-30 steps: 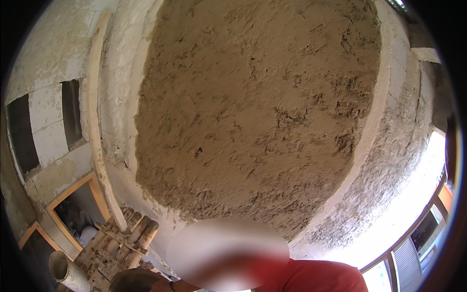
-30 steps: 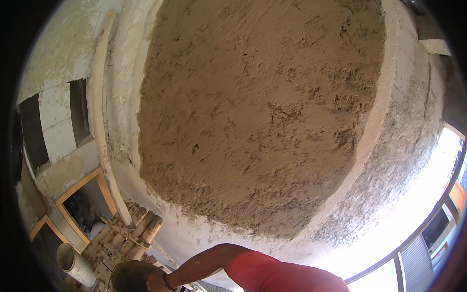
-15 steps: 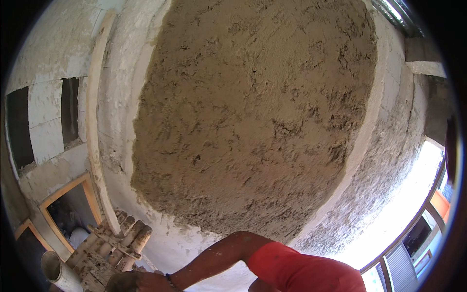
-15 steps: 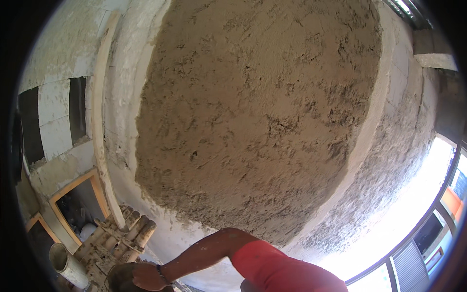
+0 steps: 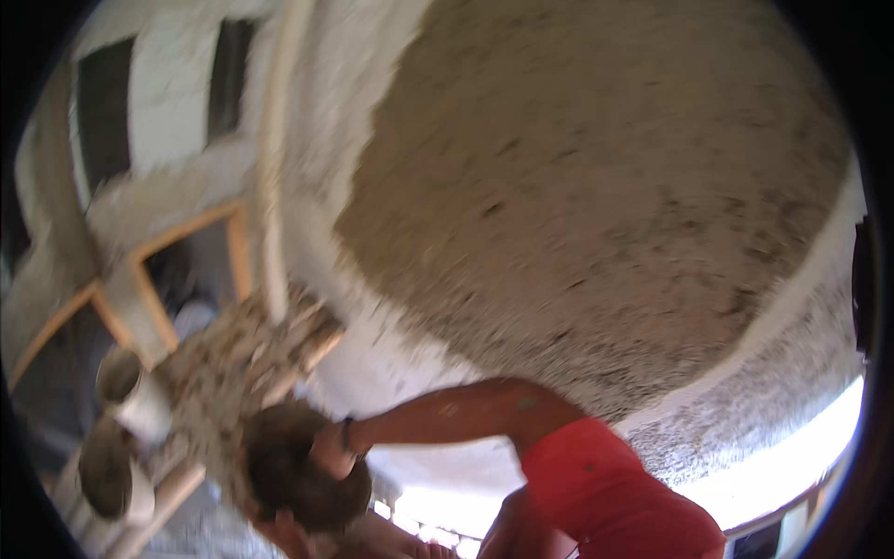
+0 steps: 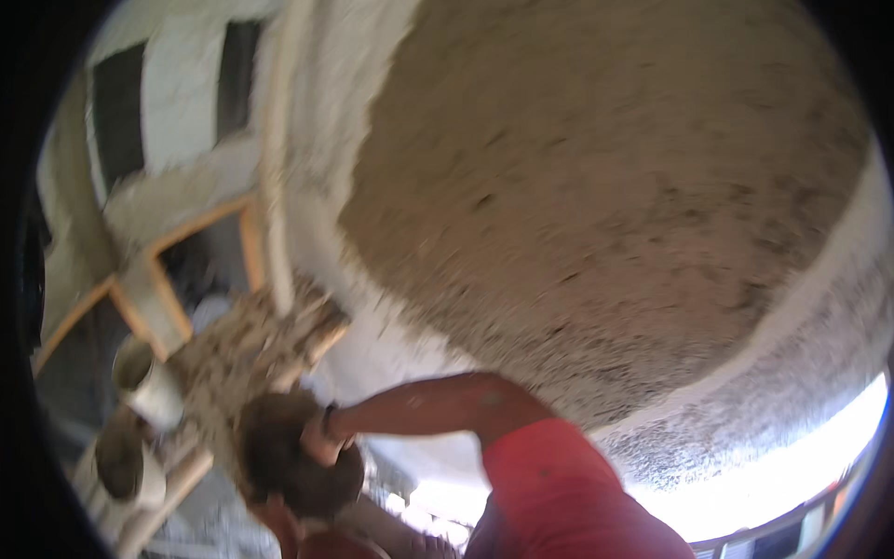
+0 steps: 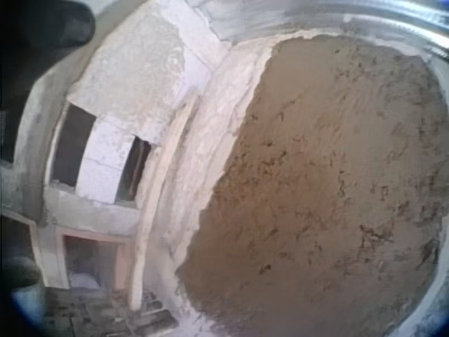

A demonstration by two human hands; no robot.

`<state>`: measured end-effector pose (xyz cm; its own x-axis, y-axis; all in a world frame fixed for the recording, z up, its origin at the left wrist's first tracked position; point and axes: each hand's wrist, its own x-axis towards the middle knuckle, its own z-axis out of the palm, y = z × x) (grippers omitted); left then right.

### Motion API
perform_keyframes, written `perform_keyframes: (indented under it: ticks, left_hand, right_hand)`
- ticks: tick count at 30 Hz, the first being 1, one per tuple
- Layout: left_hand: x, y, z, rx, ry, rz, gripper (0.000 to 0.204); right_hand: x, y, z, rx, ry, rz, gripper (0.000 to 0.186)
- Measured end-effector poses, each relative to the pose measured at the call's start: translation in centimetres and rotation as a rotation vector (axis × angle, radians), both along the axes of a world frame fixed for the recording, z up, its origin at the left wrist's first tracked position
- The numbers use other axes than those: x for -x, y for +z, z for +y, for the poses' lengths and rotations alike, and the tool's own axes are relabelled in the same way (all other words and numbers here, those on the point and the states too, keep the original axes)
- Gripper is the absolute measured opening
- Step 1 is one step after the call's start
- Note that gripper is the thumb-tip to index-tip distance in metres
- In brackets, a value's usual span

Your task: The person applies wet plaster from a bucket to a wall using a trowel and then smooths it using a long wooden board by hand.

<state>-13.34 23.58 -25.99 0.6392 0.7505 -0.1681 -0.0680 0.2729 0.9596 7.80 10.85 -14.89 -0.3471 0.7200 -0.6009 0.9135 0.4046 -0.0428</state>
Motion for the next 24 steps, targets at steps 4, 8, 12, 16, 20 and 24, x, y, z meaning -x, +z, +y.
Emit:
perform_keyframes:
  ticks: [4,8,12,16,20,24]
  left_hand:
    - [0.0,6.9,-0.3,0.024,0.003,0.077,0.079]
    - [-0.4,10.7,1.4,0.135,0.066,0.068,0.06]
    - [1.6,10.6,3.3,0.152,0.08,0.031,0.057]
    - [2.0,9.9,3.5,0.139,0.078,0.074,0.056]
    - [1.1,10.5,3.0,0.09,0.049,0.147,0.056]
    - [-0.3,10.4,2.6,0.018,0.033,0.16,0.055]
  right_hand:
    - [0.9,5.9,-1.6,0.495,-0.856,0.527,0.02]
    - [4.2,6.1,-0.9,0.448,-1.479,0.901,0.026]
    - [5.3,5.2,-0.4,0.11,-1.307,0.771,0.027]
    - [4.4,10.4,-0.8,-0.249,-0.866,0.188,0.03]
    - [4.0,9.7,-0.5,-0.47,-0.747,-0.045,0.027]
    - [5.6,4.4,0.0,-0.428,-0.628,-0.085,0.029]
